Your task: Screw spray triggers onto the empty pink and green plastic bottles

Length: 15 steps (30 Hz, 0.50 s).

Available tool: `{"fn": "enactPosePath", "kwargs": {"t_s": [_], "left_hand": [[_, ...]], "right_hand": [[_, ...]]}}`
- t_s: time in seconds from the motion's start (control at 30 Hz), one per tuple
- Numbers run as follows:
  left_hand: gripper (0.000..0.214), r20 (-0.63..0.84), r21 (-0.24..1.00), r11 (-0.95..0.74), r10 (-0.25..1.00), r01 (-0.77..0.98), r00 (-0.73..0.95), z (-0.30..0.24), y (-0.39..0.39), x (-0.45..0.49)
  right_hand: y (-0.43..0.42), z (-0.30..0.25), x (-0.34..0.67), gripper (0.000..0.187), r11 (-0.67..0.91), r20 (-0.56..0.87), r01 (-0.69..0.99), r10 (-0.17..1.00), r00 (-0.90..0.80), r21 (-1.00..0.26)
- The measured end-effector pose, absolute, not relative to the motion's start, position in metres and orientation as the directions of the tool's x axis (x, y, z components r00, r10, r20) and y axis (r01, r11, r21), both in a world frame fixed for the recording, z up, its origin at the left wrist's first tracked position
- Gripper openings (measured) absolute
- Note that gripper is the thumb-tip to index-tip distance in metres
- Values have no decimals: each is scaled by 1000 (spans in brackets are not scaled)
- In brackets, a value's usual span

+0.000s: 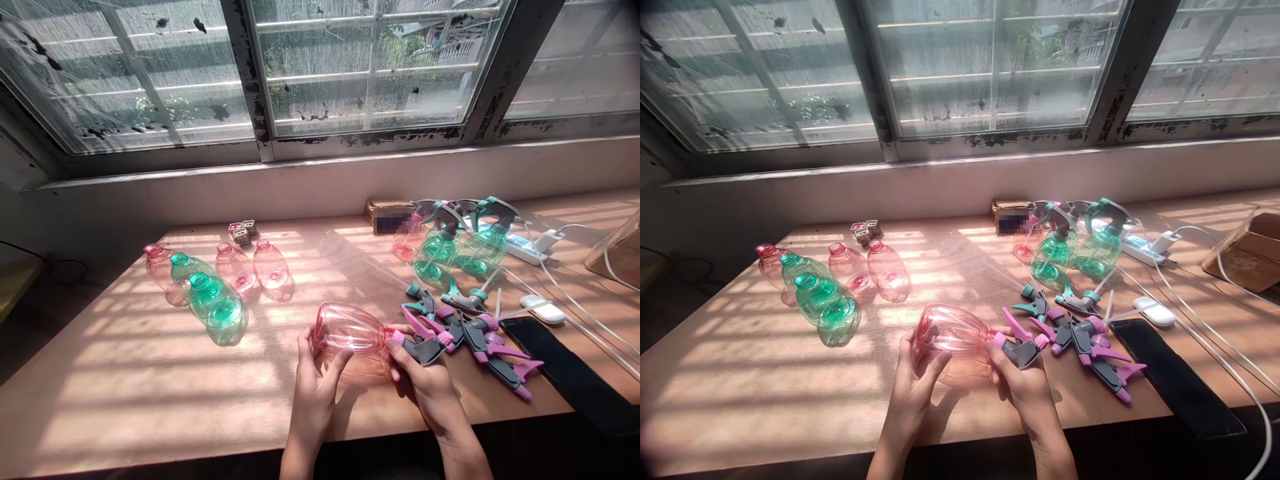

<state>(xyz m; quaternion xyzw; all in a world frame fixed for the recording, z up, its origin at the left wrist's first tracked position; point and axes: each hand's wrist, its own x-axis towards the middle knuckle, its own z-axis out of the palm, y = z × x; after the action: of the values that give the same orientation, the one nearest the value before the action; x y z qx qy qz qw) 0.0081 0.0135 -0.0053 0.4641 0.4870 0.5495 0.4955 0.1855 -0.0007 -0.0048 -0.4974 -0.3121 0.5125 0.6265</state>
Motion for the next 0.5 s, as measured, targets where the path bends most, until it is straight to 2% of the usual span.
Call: {"fn": "enactPosePath", "kwargs": {"t_s": [0.33,0.5], "left_hand": [[64,16,997,-21,998,-75,-66,5,12,9],[63,26,998,-29,999,-55,-47,8,12,8]], "right_hand": [[0,-10,189,68,-35,-122,-316,958,261,-948],[-1,-8,187,65,-19,-114,-321,953,280,-947]]}}
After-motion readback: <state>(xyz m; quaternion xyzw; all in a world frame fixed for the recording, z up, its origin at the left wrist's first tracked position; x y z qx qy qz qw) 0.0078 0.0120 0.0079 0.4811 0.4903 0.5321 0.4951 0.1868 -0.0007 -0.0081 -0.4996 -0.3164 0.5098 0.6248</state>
